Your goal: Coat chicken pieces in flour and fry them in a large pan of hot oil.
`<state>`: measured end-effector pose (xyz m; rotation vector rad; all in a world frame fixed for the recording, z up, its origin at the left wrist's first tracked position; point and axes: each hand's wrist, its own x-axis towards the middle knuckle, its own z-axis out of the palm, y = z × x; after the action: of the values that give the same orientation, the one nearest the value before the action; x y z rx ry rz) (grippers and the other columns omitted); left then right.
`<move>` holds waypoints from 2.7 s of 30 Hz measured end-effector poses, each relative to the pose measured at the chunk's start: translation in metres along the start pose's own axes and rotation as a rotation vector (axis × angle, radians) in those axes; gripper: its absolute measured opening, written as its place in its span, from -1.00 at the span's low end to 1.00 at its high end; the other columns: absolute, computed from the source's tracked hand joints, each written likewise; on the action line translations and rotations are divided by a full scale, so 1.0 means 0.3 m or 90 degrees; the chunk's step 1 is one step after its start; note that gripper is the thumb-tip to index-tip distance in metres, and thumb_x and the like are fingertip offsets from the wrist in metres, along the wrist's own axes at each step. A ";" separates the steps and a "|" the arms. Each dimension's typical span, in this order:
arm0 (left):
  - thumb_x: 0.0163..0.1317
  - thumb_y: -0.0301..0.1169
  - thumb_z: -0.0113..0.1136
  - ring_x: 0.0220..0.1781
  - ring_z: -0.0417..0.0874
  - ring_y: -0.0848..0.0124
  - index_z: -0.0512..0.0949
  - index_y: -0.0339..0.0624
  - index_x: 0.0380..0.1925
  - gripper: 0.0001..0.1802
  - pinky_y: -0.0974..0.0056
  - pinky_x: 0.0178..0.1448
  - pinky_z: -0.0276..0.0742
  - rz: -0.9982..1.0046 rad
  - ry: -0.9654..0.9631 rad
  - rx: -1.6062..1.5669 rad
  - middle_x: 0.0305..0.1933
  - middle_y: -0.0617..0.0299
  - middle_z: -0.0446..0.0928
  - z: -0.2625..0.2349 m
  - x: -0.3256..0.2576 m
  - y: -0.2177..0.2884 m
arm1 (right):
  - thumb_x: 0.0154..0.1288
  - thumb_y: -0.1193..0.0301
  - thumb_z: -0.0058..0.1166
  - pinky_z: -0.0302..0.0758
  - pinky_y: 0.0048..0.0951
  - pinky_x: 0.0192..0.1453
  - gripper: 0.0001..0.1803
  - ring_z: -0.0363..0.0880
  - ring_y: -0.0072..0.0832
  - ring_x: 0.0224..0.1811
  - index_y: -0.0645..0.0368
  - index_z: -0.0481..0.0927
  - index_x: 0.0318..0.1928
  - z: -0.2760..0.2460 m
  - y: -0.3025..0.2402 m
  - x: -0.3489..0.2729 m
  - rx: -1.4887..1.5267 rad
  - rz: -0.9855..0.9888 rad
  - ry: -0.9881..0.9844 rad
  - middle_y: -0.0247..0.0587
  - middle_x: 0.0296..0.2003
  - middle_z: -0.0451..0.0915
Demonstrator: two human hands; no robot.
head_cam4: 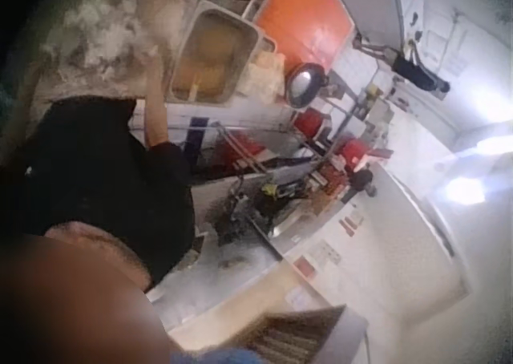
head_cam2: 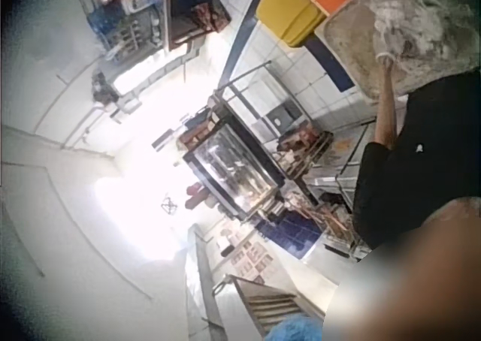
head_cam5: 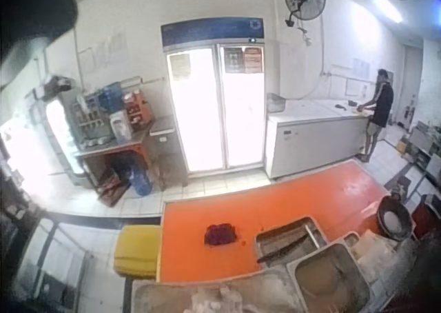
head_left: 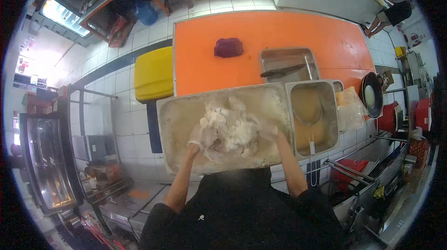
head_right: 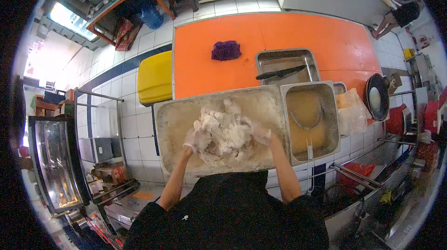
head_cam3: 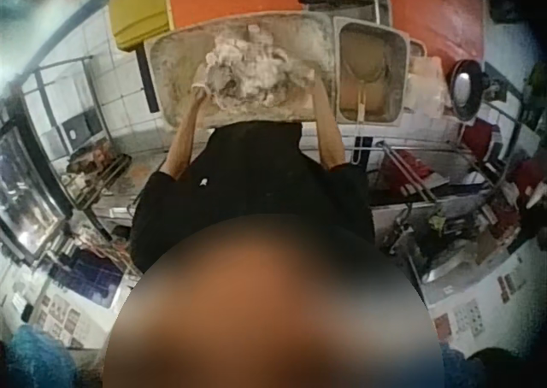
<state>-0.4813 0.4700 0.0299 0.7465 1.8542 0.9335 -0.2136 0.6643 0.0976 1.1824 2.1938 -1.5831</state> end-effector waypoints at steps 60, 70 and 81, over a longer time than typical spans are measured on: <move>0.37 -0.11 -0.16 -0.21 0.56 0.39 0.51 -0.39 -0.17 -0.51 0.27 -0.14 0.47 0.048 0.181 -0.140 -0.28 0.04 0.58 0.046 -0.117 0.165 | 0.40 0.28 -0.33 0.45 -0.23 0.06 -0.59 0.54 -0.13 -0.06 0.29 0.49 -0.01 0.306 -0.118 0.124 0.197 -0.094 0.032 0.10 0.00 0.49; 0.31 -0.14 -0.22 0.09 0.47 0.07 0.45 -0.30 0.00 -0.51 0.11 0.12 0.36 0.003 0.017 0.549 0.03 -0.13 0.47 -0.164 -0.080 -0.097 | 0.38 0.06 -0.39 0.39 -0.21 0.13 -0.45 0.43 -0.10 0.11 0.22 0.45 0.05 0.128 0.203 0.173 -0.341 0.078 0.135 0.11 0.03 0.47; 0.39 -0.10 -0.26 0.10 0.43 0.05 0.34 -0.16 0.16 -0.50 0.09 0.11 0.35 0.090 -0.070 0.586 0.13 -0.10 0.40 0.133 0.141 -0.080 | 0.39 0.04 -0.27 0.37 -0.26 0.13 -0.41 0.45 -0.33 0.09 0.27 0.34 0.18 0.348 0.098 0.171 0.381 0.038 0.065 0.00 0.13 0.42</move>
<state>-0.4653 0.5025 -0.0214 1.4470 2.1220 0.0513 -0.2572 0.6024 0.0047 1.4807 1.7569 -2.2842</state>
